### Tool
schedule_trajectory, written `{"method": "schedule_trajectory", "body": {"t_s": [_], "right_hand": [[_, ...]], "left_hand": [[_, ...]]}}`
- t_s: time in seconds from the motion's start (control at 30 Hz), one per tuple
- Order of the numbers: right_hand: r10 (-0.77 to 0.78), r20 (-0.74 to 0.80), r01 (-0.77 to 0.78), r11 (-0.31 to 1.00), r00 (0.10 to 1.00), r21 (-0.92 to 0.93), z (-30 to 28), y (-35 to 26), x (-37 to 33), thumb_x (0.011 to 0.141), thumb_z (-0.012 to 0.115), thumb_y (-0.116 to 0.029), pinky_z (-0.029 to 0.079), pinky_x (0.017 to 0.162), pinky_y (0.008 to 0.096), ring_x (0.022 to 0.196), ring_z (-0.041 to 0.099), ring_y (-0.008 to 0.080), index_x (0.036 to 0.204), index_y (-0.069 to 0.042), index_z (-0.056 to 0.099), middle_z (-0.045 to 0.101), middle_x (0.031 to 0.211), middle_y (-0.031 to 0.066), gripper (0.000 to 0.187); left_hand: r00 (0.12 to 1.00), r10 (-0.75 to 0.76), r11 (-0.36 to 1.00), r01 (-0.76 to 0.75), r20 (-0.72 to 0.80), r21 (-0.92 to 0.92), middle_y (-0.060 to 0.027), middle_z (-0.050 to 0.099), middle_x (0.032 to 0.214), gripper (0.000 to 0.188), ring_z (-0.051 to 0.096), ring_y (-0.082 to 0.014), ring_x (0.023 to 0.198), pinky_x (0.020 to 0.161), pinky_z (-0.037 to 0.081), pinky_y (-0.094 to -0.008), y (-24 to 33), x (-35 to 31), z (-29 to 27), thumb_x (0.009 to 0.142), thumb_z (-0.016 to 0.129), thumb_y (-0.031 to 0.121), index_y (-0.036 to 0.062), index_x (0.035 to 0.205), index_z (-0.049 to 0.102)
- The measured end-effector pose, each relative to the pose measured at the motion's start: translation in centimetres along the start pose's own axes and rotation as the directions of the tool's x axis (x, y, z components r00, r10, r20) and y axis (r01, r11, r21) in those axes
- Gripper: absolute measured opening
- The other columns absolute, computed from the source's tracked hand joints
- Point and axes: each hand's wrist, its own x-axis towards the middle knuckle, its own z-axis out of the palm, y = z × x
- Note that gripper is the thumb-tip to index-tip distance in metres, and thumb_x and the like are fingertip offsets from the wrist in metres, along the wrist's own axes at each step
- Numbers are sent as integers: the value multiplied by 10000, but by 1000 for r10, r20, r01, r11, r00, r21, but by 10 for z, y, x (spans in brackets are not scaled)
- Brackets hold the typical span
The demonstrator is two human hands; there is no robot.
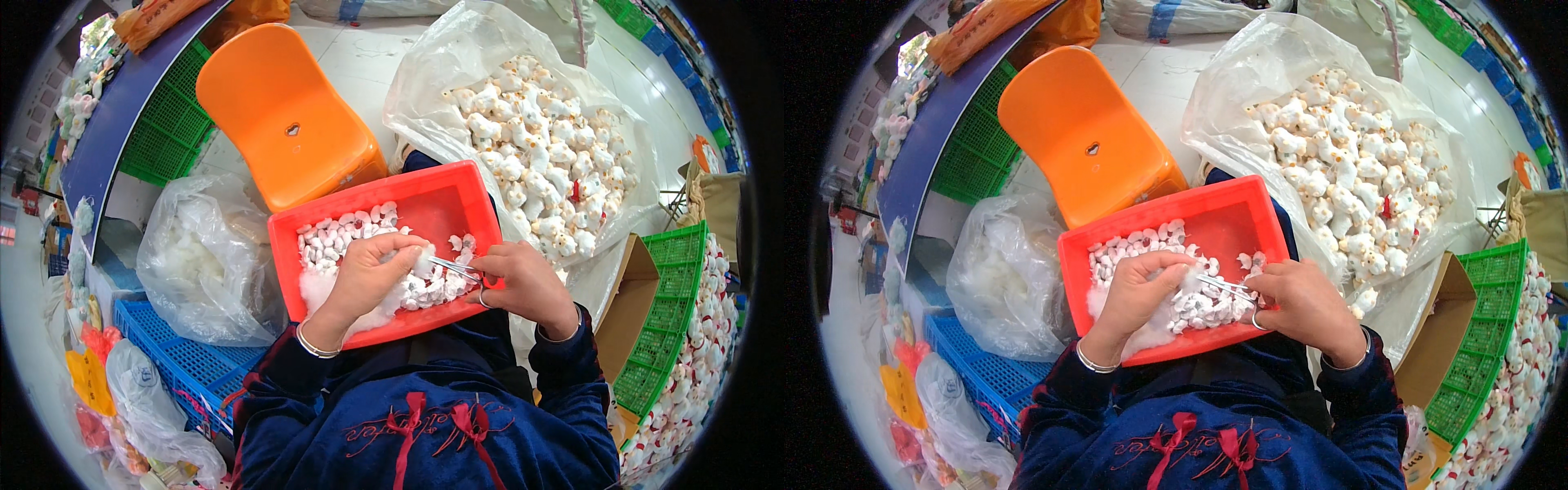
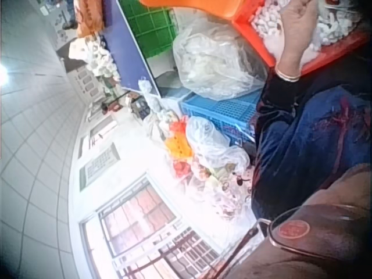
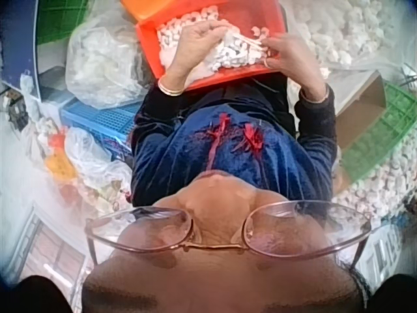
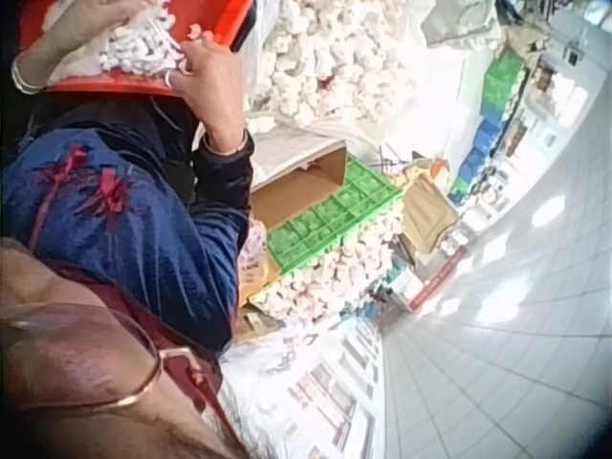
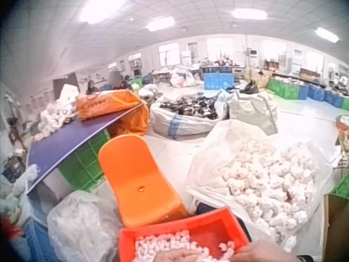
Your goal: The person sits on the floor and uses scissors to trim small white cotton pieces in a red tray. They repeatedly pick up pieces, snip them, and place the trimmed bits back into the tray.
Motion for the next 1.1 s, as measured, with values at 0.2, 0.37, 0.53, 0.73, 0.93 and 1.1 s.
{"method": "schedule_trajectory", "body": {"t_s": [0.2,0.37,0.53,0.73,0.93,1.1], "right_hand": [[-1,-55,4,998,998,62,6,2,0,730,799,-199,507,698,443,819,659,340,988,-67,743,670,834,128,295],[39,-48,-38,999,998,24,5,2,-5,739,803,-222,449,729,425,859,655,304,1003,-90,750,686,867,102,300],[57,9,-56,995,998,-82,-3,-3,-6,732,816,-261,419,749,409,848,648,274,1012,-106,751,683,862,74,326],[36,22,-34,998,999,-61,-8,-5,-4,716,830,-269,420,713,410,815,648,277,984,-100,746,666,826,66,327],[60,40,-60,998,997,-9,-7,-2,-4,691,850,-246,447,729,418,818,647,299,986,-72,730,665,825,80,363],[80,-113,-88,994,990,-67,-15,-1,-11,648,879,-254,466,886,411,1030,592,326,1132,-72,699,650,1017,118,548]], "left_hand": [[995,-90,977,79,-48,-198,-10,695,854,162,589,-47,695,641,474,-195,0,2,0,948,680,63,-10,1080,740],[990,-136,981,141,48,-132,-41,722,915,160,626,-64,740,678,504,-211,-1,2,-14,939,698,69,-14,1069,738],[993,-14,980,-10,115,200,-35,737,964,187,640,-59,855,768,509,-212,11,7,-26,929,723,89,-22,1075,758],[994,-1,963,-29,112,268,-43,737,938,205,651,-64,829,737,512,-226,19,11,-23,941,722,132,-13,1080,765],[994,37,965,-64,107,255,-22,733,915,168,625,-51,781,711,501,-211,15,12,-18,935,712,94,-18,1049,762],[999,-25,985,21,22,173,7,710,841,189,606,-31,748,666,476,-199,1,16,-26,971,699,179,-3,956,748]]}}
